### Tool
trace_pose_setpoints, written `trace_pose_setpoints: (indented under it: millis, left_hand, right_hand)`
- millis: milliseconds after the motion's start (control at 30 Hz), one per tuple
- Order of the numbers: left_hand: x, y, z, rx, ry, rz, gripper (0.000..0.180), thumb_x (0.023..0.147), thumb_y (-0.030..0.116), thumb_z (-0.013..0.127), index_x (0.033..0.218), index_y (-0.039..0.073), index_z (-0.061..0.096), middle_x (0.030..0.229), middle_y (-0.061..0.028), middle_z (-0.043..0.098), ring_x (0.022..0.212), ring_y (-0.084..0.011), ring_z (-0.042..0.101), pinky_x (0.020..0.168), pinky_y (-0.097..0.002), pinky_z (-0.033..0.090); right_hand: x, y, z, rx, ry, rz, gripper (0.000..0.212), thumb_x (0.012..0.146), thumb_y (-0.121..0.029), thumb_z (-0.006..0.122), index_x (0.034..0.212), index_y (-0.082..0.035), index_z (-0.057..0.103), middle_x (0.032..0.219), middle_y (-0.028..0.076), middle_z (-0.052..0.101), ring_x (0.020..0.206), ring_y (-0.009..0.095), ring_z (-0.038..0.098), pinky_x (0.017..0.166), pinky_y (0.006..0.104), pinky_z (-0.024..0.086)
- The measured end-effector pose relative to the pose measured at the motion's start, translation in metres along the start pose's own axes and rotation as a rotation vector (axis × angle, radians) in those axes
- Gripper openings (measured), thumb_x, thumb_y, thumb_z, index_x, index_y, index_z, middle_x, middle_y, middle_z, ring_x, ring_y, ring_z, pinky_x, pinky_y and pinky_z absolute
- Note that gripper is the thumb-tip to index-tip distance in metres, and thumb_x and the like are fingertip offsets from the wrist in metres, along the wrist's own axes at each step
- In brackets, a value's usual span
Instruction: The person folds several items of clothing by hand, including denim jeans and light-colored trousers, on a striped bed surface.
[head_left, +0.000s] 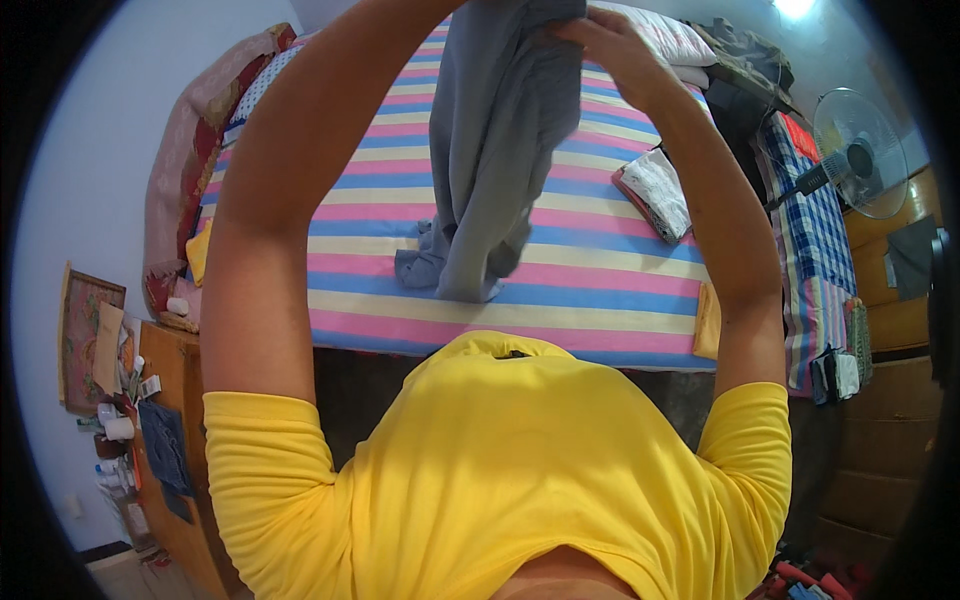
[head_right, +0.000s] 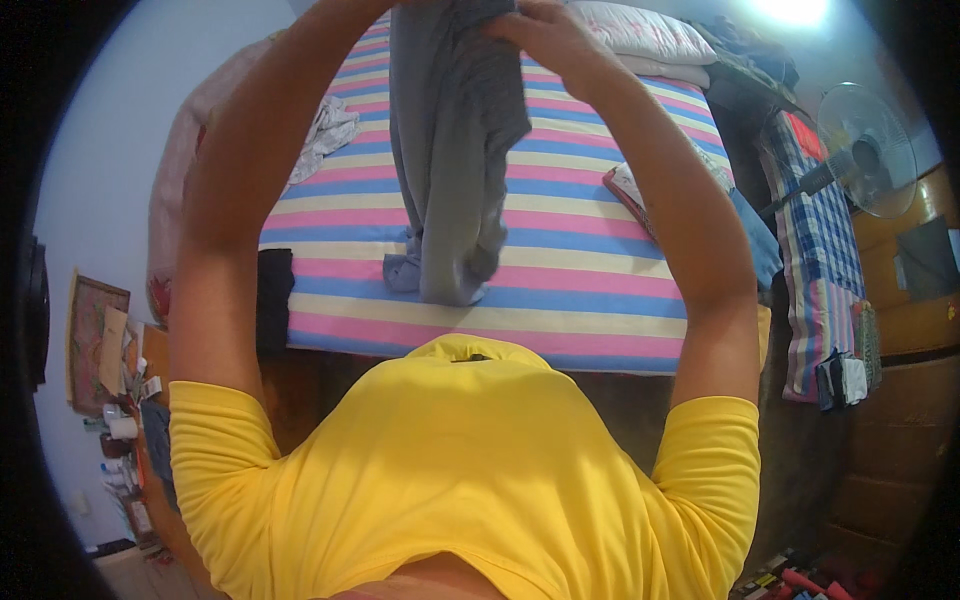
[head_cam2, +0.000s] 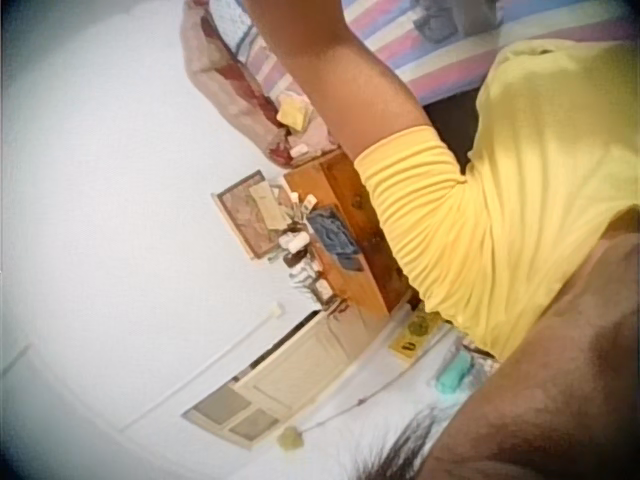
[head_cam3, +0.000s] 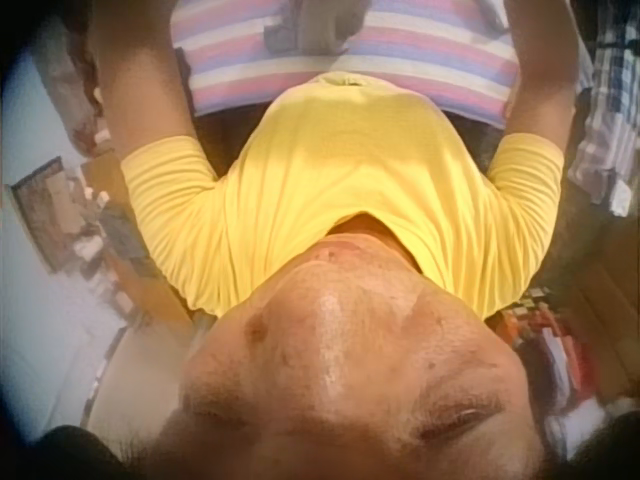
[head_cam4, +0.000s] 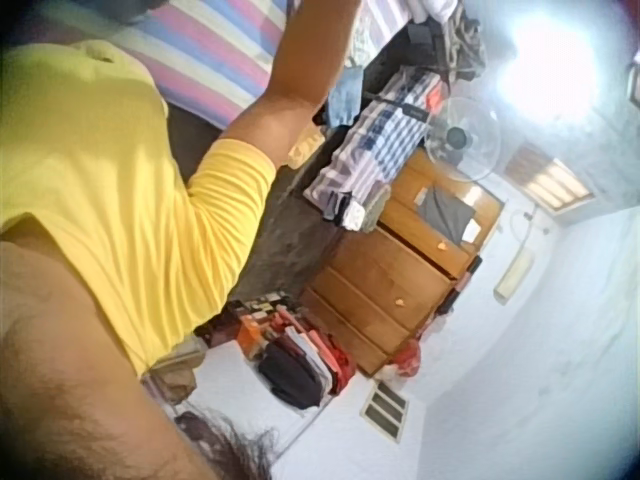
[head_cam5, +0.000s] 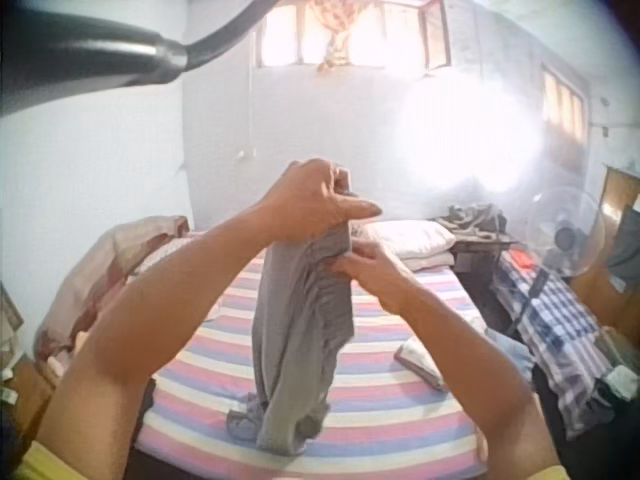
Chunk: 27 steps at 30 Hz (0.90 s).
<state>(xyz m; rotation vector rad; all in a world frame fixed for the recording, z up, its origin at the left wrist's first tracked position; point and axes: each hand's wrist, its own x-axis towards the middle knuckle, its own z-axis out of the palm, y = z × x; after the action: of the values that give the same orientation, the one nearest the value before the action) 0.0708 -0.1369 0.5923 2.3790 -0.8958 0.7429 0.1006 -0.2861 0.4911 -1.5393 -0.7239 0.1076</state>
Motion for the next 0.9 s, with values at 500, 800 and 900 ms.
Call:
trace_pose_setpoints:
  millis: [500,800,900]
  left_hand:
    - [-0.019,-0.071,-0.012,-1.117,0.041,-0.444,0.015,0.083,0.019,0.057,0.084,0.004,0.055,0.068,-0.0017,0.055,0.060,-0.0110,0.053,0.052,-0.0265,0.045]
    - [-0.045,-0.074,-0.064,-0.380,-0.136,-0.241,0.019,0.080,0.013,0.055,0.098,0.006,0.056,0.079,-0.0026,0.056,0.073,-0.0075,0.051,0.060,-0.0241,0.043]
    - [-0.056,-0.099,-0.075,-0.058,-0.386,0.195,0.022,0.078,0.011,0.059,0.099,0.018,0.058,0.097,-0.0020,0.058,0.090,-0.0191,0.055,0.082,-0.0335,0.046]
  right_hand:
    - [-0.048,0.038,0.024,-0.675,-0.072,-0.371,0.078,0.070,-0.015,0.072,0.133,-0.016,0.026,0.107,0.021,0.054,0.093,0.026,0.058,0.072,0.0335,0.050]
    - [-0.043,0.009,-0.065,-0.423,0.003,0.091,0.024,0.069,-0.001,0.055,0.093,-0.004,0.055,0.081,-0.004,0.055,0.073,0.004,0.050,0.063,0.0209,0.042]
    - [-0.009,-0.034,-0.126,-0.744,-0.030,-0.153,0.031,0.069,0.000,0.052,0.099,-0.007,0.055,0.078,-0.004,0.053,0.070,0.004,0.049,0.061,0.0204,0.040]
